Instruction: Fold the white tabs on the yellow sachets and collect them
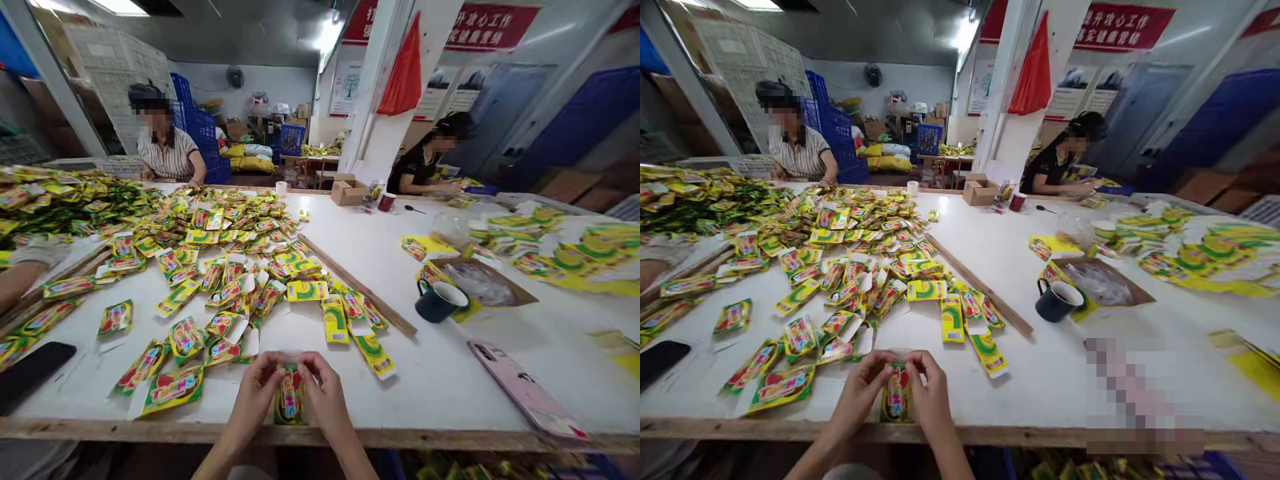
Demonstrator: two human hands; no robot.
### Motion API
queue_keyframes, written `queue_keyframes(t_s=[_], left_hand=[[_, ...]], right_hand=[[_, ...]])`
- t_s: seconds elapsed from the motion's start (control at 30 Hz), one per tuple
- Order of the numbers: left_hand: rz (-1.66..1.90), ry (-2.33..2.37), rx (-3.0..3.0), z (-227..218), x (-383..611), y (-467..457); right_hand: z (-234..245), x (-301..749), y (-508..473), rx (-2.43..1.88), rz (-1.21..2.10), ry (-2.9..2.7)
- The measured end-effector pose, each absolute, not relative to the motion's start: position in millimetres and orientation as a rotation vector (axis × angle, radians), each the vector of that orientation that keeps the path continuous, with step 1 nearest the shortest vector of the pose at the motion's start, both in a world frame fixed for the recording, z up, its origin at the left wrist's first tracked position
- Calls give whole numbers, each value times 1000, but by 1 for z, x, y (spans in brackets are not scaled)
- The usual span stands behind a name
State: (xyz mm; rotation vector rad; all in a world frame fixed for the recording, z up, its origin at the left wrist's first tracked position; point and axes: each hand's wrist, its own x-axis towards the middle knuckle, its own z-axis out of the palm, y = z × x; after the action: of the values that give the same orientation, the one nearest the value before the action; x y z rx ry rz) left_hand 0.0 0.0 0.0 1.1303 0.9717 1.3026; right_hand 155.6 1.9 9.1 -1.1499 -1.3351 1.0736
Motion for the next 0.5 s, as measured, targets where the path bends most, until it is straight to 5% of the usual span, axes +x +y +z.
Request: queue_keyframes(t_s=[0.5], left_hand=[[1196, 1161, 1241, 11, 3, 3]], right_hand=[[26, 149, 2, -1268, 1009, -1410]])
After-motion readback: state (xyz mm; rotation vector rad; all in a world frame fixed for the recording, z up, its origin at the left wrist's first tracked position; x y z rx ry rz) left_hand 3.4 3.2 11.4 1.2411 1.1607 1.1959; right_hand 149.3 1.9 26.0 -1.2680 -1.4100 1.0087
